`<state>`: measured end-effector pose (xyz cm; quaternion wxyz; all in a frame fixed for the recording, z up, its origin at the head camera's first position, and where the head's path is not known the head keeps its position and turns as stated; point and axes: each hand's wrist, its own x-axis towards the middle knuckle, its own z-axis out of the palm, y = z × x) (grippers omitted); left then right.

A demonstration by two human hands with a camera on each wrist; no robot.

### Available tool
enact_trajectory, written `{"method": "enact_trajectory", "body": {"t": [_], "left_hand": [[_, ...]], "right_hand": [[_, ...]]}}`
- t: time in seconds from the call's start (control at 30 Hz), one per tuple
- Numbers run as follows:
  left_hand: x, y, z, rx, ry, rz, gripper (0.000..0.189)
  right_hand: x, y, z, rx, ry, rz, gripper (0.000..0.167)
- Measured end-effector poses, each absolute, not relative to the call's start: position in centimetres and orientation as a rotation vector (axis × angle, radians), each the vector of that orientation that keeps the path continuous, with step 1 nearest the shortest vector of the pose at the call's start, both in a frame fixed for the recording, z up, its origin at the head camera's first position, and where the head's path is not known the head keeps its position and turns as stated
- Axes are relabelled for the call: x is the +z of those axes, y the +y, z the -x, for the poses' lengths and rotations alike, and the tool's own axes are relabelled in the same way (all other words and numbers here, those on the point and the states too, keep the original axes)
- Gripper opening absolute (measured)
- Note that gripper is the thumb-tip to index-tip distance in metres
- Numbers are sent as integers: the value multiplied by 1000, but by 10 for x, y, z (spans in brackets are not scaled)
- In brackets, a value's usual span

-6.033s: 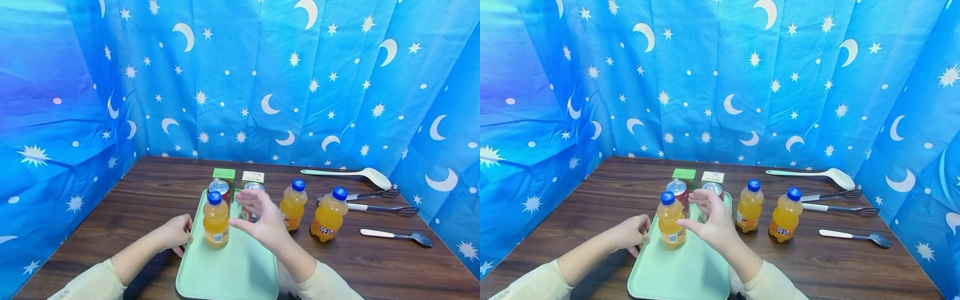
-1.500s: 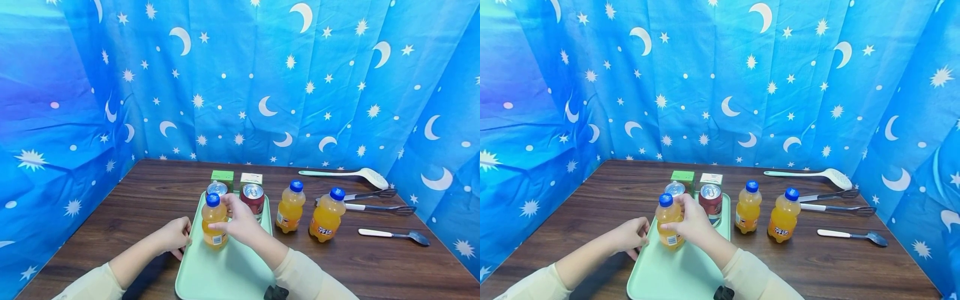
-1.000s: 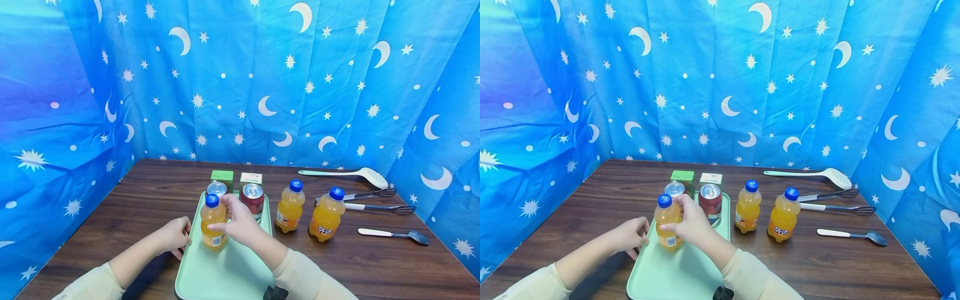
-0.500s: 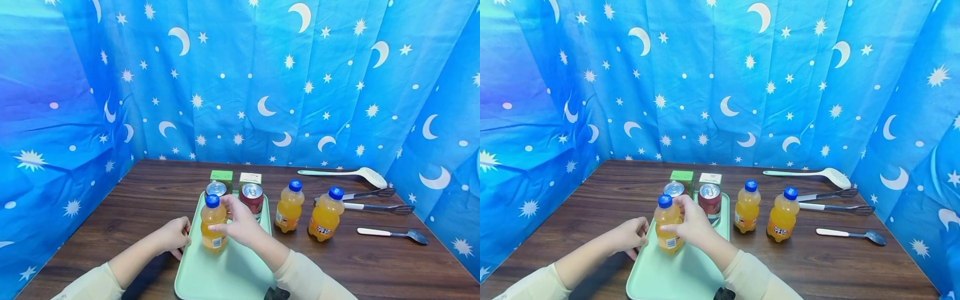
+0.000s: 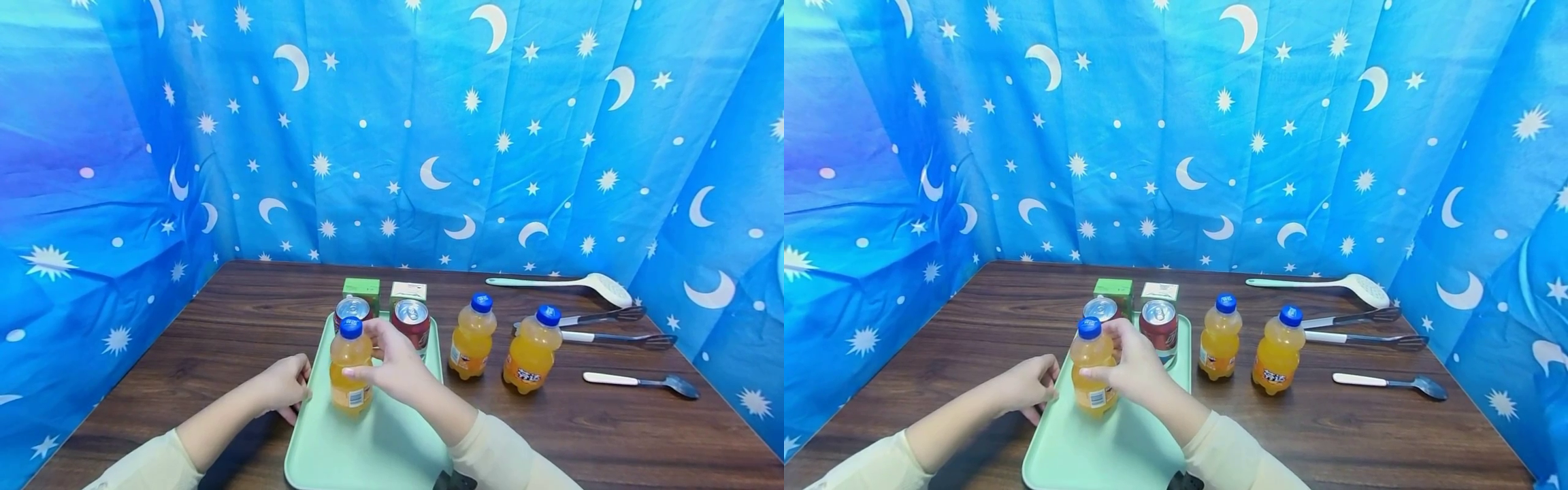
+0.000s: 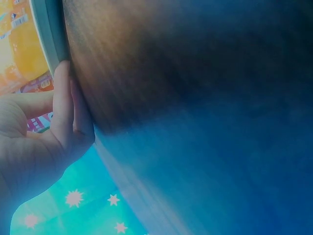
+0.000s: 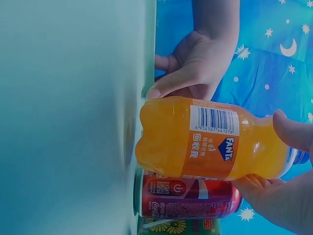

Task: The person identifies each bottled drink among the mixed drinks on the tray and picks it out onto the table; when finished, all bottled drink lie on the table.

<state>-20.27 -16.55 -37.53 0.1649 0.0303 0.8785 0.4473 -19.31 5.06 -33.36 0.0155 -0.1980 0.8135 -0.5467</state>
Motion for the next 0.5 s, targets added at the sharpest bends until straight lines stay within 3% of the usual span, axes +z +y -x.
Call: {"method": "enact_trajectory", "body": {"t": [0.5], "left_hand": [[-377, -165, 203, 1293, 2499, -86, 20]], "right_hand": [[-335, 56, 194, -1711, 2537, 588, 56]]}}
